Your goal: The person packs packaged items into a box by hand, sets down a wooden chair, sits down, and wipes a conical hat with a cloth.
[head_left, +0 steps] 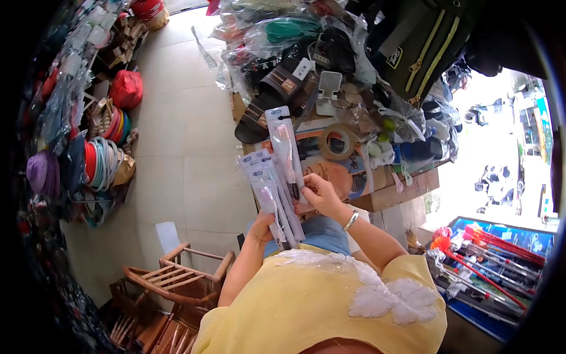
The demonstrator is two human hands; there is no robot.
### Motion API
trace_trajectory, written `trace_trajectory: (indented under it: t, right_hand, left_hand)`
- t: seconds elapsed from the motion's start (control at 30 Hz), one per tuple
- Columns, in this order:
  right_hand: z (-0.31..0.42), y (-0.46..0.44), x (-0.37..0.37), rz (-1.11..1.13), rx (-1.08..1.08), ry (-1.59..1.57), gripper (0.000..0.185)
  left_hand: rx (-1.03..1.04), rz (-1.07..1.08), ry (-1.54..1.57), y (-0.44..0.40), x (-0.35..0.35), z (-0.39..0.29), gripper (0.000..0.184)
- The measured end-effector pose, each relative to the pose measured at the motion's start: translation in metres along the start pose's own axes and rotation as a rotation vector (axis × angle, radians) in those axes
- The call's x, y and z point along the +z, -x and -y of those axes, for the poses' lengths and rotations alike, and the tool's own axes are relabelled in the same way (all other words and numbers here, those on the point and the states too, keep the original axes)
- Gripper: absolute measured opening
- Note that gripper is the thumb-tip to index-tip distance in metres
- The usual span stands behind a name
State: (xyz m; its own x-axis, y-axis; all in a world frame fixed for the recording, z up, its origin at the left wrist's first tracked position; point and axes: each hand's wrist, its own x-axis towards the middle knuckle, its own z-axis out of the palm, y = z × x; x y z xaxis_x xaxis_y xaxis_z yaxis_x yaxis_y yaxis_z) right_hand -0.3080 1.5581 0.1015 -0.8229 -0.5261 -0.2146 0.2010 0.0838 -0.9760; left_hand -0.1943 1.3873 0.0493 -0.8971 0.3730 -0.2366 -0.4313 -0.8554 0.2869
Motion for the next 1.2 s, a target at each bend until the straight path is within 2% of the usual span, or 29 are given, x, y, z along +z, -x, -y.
trace_trajectory:
  t: [0.03, 0.1, 0.17, 0.23, 0.3, 0.37, 0.43, 0.47, 0.53, 0.57, 0.6, 0.63, 0.7, 0.77, 0.83, 0.9, 0.97, 1.03, 1.1, 1.17, 1.2]
  right_hand:
    - [-0.004, 0.001, 0.000, 0.018, -0.003, 0.000, 0.015]
    - [-0.013, 0.006, -0.006, -0.145, 0.031, 0.148, 0.014]
    - [-0.015, 0.019, -0.011, -0.147, 0.059, 0.257, 0.013]
    - [-0.010, 0.035, -0.016, 0.072, -0.023, 0.447, 0.014]
    - [0.002, 0.043, -0.020, 0.286, 0.046, 0.485, 0.016]
    - [-0.006, 0.043, -0.034, 0.343, 0.088, 0.480, 0.020]
    - [0.000, 0.042, -0.050, 0.412, 0.098, 0.485, 0.019]
    - [0.000, 0.035, -0.066, 0.488, 0.043, 0.629, 0.021]
    - [0.035, 0.010, -0.089, 0.286, -0.117, 0.751, 0.028]
    - [0.020, -0.001, -0.105, 0.047, -0.285, 0.910, 0.039]
    - [0.030, -0.012, -0.112, -0.089, -0.391, 1.144, 0.049]
    - [0.019, -0.028, -0.125, -0.118, -0.411, 1.268, 0.055]
    - [0.002, -0.050, -0.147, -0.006, -0.447, 1.455, 0.047]
    - [-0.002, -0.059, -0.159, 0.045, -0.504, 1.434, 0.042]
    - [0.000, -0.066, -0.171, 0.114, -0.555, 1.411, 0.037]
    - [0.020, -0.074, -0.186, 0.036, -0.537, 1.005, 0.041]
    - [0.059, -0.082, -0.202, -0.163, -0.615, 0.943, 0.037]
    - [0.072, -0.114, -0.225, -0.140, -0.266, 0.503, 0.031]
    - [0.066, -0.152, -0.239, -0.176, -0.260, 0.378, 0.030]
    - [0.058, -0.181, -0.245, -0.268, -0.208, 0.559, 0.035]
    - [0.040, -0.198, -0.256, -0.256, -0.211, 0.747, 0.039]
  left_hand:
    - [0.017, -0.001, 0.008, -0.001, 0.000, 0.001, 0.081]
    - [0.103, -0.045, -0.040, 0.004, -0.017, 0.008, 0.086]
    - [0.187, -0.077, 0.024, 0.007, -0.020, 0.007, 0.089]
    - [0.259, -0.127, 0.011, 0.006, -0.019, 0.011, 0.088]
    - [0.247, -0.186, 0.049, 0.001, -0.024, 0.019, 0.084]
    - [0.217, -0.152, 0.088, -0.004, -0.021, 0.030, 0.079]
    - [0.292, -0.106, 0.164, -0.011, -0.017, 0.044, 0.065]
    - [0.300, -0.105, 0.206, -0.010, -0.023, 0.051, 0.062]
    - [0.315, -0.106, 0.218, -0.016, -0.011, 0.055, 0.062]
    - [0.320, -0.103, 0.226, -0.019, -0.006, 0.058, 0.062]
    - [0.333, -0.104, 0.228, -0.021, -0.009, 0.062, 0.062]
    - [0.359, -0.127, 0.230, -0.020, -0.016, 0.068, 0.062]
    - [0.398, -0.150, 0.231, -0.015, -0.018, 0.076, 0.061]
    - [0.528, -0.280, 0.192, -0.012, -0.012, 0.080, 0.061]
    - [0.552, -0.277, 0.186, -0.004, -0.004, 0.082, 0.062]
    - [0.618, -0.332, 0.177, 0.009, -0.005, 0.088, 0.063]
    - [0.649, -0.331, 0.172, 0.025, -0.014, 0.100, 0.064]
    - [0.776, -0.459, 0.173, 0.038, -0.009, 0.108, 0.067]
    - [0.830, -0.468, 0.168, 0.046, 0.002, 0.112, 0.068]
    - [0.892, -0.500, 0.186, 0.055, 0.006, 0.117, 0.070]
    - [0.906, -0.472, 0.161, 0.061, 0.005, 0.119, 0.072]
